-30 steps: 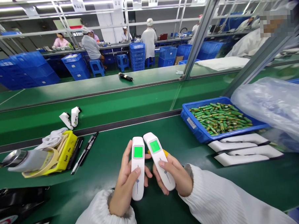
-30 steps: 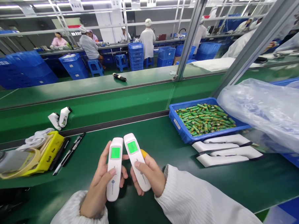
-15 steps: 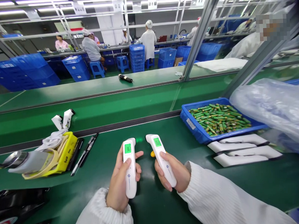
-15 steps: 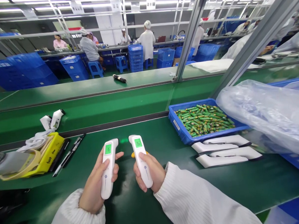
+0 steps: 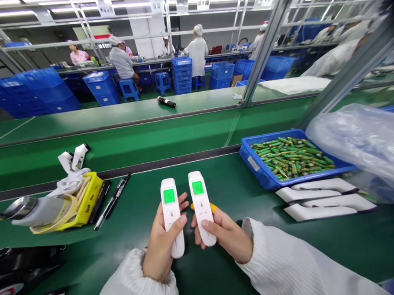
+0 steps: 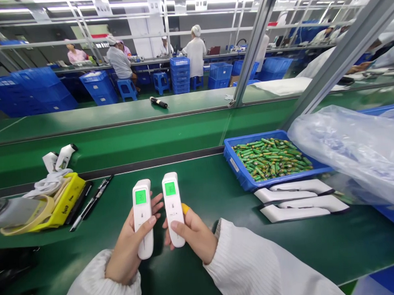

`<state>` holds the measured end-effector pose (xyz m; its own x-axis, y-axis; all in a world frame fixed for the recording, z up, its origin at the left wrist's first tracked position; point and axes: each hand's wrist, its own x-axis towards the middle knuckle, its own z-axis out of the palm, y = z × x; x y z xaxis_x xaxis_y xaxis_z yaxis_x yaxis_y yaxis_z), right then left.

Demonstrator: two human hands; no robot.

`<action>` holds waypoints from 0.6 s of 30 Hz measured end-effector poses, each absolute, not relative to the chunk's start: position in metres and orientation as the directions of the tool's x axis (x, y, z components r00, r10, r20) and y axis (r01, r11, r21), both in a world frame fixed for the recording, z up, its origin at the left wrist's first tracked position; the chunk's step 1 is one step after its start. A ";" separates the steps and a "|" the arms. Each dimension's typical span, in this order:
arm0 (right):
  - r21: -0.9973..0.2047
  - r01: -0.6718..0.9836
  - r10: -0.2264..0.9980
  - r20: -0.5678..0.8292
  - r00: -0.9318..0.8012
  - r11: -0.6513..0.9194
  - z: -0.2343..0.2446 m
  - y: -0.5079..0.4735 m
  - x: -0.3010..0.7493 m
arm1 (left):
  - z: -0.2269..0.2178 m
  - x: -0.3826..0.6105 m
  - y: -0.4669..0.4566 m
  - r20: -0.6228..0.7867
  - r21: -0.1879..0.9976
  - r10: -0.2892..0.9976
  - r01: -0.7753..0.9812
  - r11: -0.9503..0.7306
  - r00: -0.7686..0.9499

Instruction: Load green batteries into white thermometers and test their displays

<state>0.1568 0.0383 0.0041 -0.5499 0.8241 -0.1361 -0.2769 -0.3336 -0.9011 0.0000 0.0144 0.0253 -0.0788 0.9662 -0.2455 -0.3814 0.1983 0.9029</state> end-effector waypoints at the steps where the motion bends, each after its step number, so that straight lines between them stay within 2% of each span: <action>1: -0.914 -0.247 0.819 -0.137 -0.557 -0.321 0.004 0.037 0.156 | 0.026 0.002 0.013 -0.232 0.900 0.970 -0.393 0.188 -0.066; 4: -0.927 -0.175 0.785 -0.168 -0.596 -0.331 0.007 0.033 0.155 | 0.026 0.007 0.008 -0.234 0.893 0.972 -0.397 0.210 -0.011; 6: -0.940 -0.107 0.774 -0.197 -0.602 -0.323 0.008 0.030 0.155 | 0.025 0.009 0.006 -0.229 0.915 0.972 -0.353 0.194 -0.061; 10: -0.986 0.059 0.859 -0.162 -0.485 -0.153 0.005 0.028 0.157 | 0.026 0.011 0.005 -0.213 0.943 0.957 -0.298 0.148 -0.198; 12: -0.987 0.095 0.873 -0.161 -0.460 -0.132 0.002 0.029 0.158 | 0.026 0.010 0.005 -0.221 0.939 0.952 -0.308 0.149 -0.212; 16: -0.950 -0.044 0.800 -0.237 -0.551 -0.311 0.003 0.028 0.155 | 0.023 0.008 0.005 -0.222 0.937 0.956 -0.312 0.155 -0.193; 18: -0.929 -0.104 0.802 -0.246 -0.544 -0.356 0.007 0.026 0.152 | 0.021 0.008 0.005 -0.224 0.932 0.961 -0.325 0.163 -0.159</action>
<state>0.1516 0.0263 0.0068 -0.5436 0.8024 -0.2462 -0.1042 -0.3556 -0.9288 0.0079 0.0051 0.0211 -0.1593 0.9615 -0.2239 -0.3250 0.1631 0.9315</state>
